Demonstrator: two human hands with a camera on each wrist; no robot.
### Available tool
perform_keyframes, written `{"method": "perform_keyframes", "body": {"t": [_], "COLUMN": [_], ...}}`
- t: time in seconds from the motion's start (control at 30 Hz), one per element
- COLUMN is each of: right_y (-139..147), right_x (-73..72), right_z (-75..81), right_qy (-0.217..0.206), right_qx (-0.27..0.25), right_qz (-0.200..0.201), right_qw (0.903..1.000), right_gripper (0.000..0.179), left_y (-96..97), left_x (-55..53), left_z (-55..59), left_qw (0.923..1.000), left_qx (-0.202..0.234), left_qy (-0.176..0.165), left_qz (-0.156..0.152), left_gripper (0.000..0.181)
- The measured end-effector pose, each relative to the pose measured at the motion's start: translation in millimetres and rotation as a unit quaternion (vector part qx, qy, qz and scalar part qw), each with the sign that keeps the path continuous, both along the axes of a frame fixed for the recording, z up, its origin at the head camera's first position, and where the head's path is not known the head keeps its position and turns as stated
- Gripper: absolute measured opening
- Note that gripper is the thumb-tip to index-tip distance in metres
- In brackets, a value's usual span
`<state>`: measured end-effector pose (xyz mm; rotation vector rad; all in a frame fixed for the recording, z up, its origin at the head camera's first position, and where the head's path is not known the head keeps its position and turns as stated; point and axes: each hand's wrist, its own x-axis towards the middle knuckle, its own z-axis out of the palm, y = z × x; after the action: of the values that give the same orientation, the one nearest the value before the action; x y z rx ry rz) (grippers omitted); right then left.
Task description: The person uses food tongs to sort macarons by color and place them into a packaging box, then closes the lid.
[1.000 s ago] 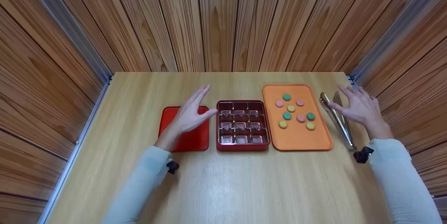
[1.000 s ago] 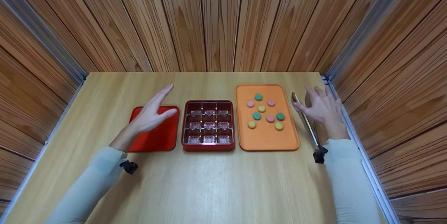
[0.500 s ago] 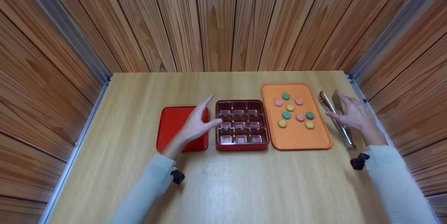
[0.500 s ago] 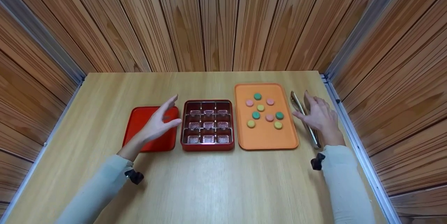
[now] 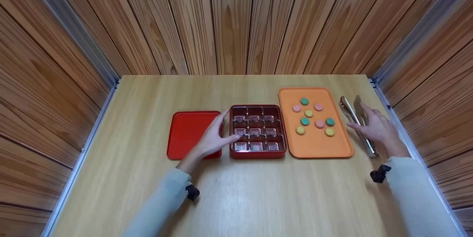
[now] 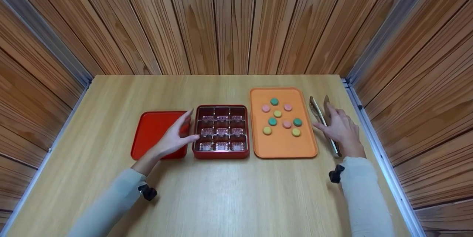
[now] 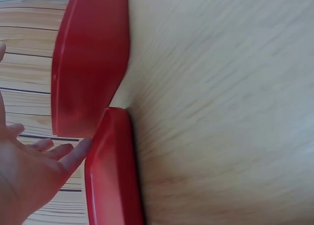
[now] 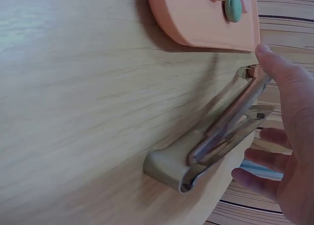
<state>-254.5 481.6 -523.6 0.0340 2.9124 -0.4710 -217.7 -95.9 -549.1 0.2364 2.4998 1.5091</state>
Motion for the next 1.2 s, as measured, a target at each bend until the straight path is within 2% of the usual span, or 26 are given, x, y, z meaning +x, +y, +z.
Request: {"method": "perform_keyframes", "body": {"t": [0.2, 0.37, 0.5, 0.93, 1.2], "right_y": [1.6, 2.1, 1.2, -1.6, -2.9], "right_x": [1.8, 2.9, 4.4, 7.3, 7.5], "right_z": [-5.1, -11.6, -15.6, -22.5, -19.6], "right_qy": [-0.011, -0.023, -0.022, 0.029, 0.006], "right_qx": [-0.006, -0.022, -0.027, -0.011, -0.013], "right_qz": [-0.017, -0.024, -0.026, -0.026, -0.053], "right_qw": [0.9998, 0.9992, 0.9991, 0.9992, 0.9985], "right_gripper": [0.115, 0.118, 0.118, 0.104, 0.099], "left_y": [0.7, 1.4, 2.4, 3.9, 0.8], "left_x": [4.3, 4.8, 6.0, 3.1, 0.2], "left_z": [-2.8, -5.6, -7.4, -9.9, -10.2], "left_qw": [0.9995, 0.9994, 0.9994, 0.9978, 0.9973], "left_qx": [0.027, 0.025, 0.026, -0.02, -0.029], "left_qy": [-0.013, -0.025, -0.019, -0.007, -0.01], "left_qz": [0.007, 0.0, -0.015, -0.063, -0.067], "left_gripper": [0.105, 0.108, 0.112, 0.129, 0.135]}}
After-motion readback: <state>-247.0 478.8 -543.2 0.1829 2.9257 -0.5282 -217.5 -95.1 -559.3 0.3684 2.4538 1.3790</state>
